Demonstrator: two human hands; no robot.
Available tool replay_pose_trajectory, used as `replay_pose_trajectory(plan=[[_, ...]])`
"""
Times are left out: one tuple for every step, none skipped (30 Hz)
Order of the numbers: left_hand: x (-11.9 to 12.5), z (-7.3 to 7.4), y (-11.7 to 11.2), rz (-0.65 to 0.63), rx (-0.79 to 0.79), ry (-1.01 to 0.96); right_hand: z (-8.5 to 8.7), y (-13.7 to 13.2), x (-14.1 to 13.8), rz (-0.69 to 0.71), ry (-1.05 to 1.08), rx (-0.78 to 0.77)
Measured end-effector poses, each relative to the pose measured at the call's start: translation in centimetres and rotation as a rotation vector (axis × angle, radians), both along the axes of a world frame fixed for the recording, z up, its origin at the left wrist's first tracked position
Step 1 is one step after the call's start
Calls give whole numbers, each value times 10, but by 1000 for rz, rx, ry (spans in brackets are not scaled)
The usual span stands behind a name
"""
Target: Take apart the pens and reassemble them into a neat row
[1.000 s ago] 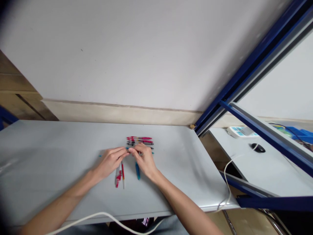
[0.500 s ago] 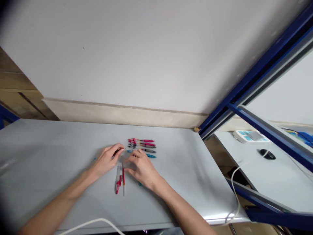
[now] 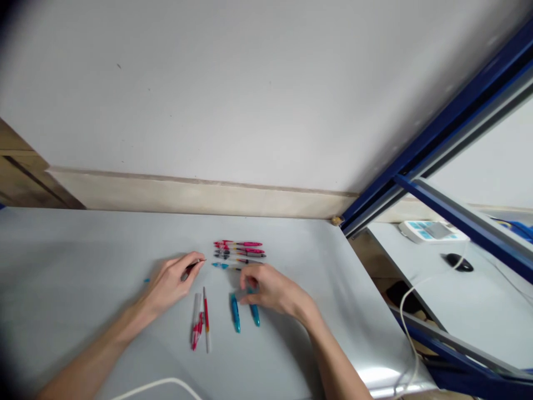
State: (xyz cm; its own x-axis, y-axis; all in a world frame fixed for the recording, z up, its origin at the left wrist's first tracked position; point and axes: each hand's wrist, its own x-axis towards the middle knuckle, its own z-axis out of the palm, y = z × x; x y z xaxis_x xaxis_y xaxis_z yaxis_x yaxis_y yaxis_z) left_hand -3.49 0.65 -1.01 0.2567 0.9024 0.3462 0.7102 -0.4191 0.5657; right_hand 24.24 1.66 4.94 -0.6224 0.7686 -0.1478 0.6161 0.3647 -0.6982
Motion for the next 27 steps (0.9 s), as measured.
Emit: replay_pose_trajectory(plan=[[0,0,0,2,11,-1,1,0,3,-33,-42,-67],[0,1,-1,1,23,-3,1,0,5,-65,-90,-116],[0,2,-1,0,36,-7,2,0,7,-87,-142,-145],[1,3,-2,-3,46,-9,2,-1,9,-99,-192,-158],[1,4,-3,-9,53,-9,2,-1,10,-97,-237,-161],[2,5,-3,-19,61,-6,2,-2,10,-89,-272,-158],[3,7,-4,-39,68,0,2,-3,9,-79,-292,-153],[5,8,-5,-63,80,7,3,-5,8,-67,-296,-150],[6,8,-5,-90,99,17,3,-6,7,-54,-281,-151],[7,8,-5,-119,120,30,2,-7,5,-38,-249,-154],[8,8,-5,-141,144,42,2,-7,3,-21,-203,-158],[8,6,-4,-159,166,54,1,-8,0,-7,-145,-156],[9,5,-4,-173,186,62,-1,-7,-3,2,-81,-147],[9,3,-3,-186,203,65,-2,-7,-7,6,-12,-123],[9,1,-2,-194,220,65,-4,-6,-10,7,54,-87],[10,-1,-1,-200,237,63,-7,-5,-13,2,110,-45],[10,-2,-1,-207,253,61,-10,-4,-16,-9,154,2],[11,-2,0,-217,264,60,-13,-4,-19,-26,183,53],[11,-1,0,-226,272,57,-16,-4,-21,-46,198,105],[11,0,-1,-234,278,56,-19,-4,-22,-65,201,152],[12,1,-1,-240,283,56,-22,-5,-23,-81,196,193],[12,3,-1,-245,285,59,-25,-6,-24,-95,189,228],[12,5,-2,-243,288,61,-28,-7,-24,-104,183,255],[11,6,-2,-240,288,65,-30,-8,-24,-113,182,271],[11,7,-2,-235,289,69,-32,-8,-24,-123,183,284],[11,7,-2,-228,293,71,-34,-9,-24,-132,186,299],[10,7,-2,-222,300,71,-35,-9,-24,-136,190,317]])
